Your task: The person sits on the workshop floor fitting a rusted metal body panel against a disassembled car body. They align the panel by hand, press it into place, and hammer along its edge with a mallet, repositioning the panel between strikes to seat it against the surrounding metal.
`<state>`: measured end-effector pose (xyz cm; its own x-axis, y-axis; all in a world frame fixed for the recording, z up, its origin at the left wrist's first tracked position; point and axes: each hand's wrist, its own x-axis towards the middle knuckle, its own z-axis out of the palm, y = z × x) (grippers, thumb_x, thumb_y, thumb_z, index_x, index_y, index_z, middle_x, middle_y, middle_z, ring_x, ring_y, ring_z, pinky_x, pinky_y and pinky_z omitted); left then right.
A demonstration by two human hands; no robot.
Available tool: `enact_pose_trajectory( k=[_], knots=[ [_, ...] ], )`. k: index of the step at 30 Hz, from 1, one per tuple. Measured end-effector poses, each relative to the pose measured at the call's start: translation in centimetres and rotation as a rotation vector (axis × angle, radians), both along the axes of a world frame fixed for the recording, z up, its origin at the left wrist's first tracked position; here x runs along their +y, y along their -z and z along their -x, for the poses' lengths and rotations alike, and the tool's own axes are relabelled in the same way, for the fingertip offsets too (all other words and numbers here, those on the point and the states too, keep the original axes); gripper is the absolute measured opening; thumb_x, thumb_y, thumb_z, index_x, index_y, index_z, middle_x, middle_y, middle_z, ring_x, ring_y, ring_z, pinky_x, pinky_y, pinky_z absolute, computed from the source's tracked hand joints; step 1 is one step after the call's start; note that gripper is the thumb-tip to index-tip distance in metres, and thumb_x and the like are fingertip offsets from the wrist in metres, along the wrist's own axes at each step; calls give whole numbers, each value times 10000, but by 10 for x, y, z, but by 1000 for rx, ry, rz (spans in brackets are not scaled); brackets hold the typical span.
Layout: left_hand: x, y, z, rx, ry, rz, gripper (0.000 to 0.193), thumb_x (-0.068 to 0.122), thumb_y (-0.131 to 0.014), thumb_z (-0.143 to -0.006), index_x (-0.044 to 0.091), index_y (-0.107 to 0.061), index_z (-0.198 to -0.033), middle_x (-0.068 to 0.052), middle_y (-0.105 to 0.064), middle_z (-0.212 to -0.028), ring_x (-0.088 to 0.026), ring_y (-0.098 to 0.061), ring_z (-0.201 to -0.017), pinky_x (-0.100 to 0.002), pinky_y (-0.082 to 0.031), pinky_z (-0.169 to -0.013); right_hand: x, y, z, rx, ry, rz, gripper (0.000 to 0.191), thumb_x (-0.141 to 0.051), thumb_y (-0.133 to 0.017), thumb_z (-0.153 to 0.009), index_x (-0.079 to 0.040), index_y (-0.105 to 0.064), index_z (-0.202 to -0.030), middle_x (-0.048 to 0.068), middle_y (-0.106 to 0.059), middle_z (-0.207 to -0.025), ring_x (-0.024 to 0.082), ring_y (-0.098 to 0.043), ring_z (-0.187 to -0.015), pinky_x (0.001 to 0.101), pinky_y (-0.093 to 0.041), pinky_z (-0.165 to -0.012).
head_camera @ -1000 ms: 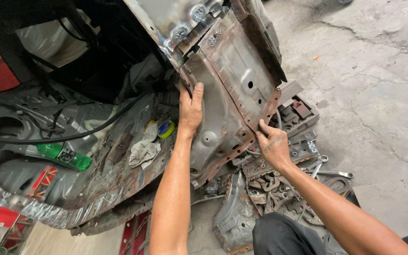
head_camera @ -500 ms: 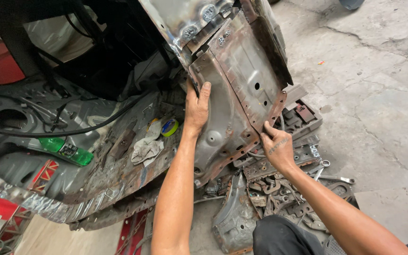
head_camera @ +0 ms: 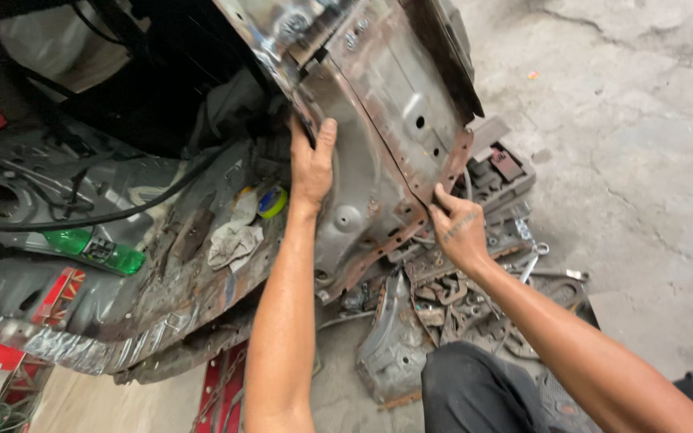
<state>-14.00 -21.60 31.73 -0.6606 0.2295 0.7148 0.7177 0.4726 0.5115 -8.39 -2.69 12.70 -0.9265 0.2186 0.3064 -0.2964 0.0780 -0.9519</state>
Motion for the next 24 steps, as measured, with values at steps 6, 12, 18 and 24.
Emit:
enact_pose_trajectory(
  k=[6,12,18,24],
  knots=[
    [-4,4,-2,-12,-27,53,622,379,-578,-1095,-18,-409,-1543,-164,-548,-1514,-262,-525,-1406,-365,-386,-1230,1,5,-4,180,28,-10,311,-116,-644,-957,55,-654,-1216,267,-519,-714,96,-466,-621,330,-477,-579],
    [-6,8,-4,28,-18,72,649,366,-579,-1122,-18,-325,-1579,-165,-494,-1558,-267,-481,-1440,-372,-356,-1236,0,4,-2,128,20,49,234,-117,-612,-986,18,-675,-1166,185,-445,-604,60,-432,-554,305,-417,-501],
    [-6,8,-5,-24,-8,27,643,378,-592,-1113,-15,-363,-1568,-158,-532,-1523,-257,-511,-1412,-371,-384,-1226,0,2,-4,87,-15,49,178,-123,-608,-1022,29,-670,-1090,188,-412,-611,84,-387,-590,311,-405,-521],
    [2,4,-8,-35,-21,14,621,363,-609,-1100,-26,-400,-1536,-161,-573,-1470,-244,-544,-1348,-363,-416,-1186,3,-1,-6,115,28,18,247,-109,-627,-981,6,-676,-1193,194,-426,-648,97,-391,-568,306,-428,-530]
  ],
)
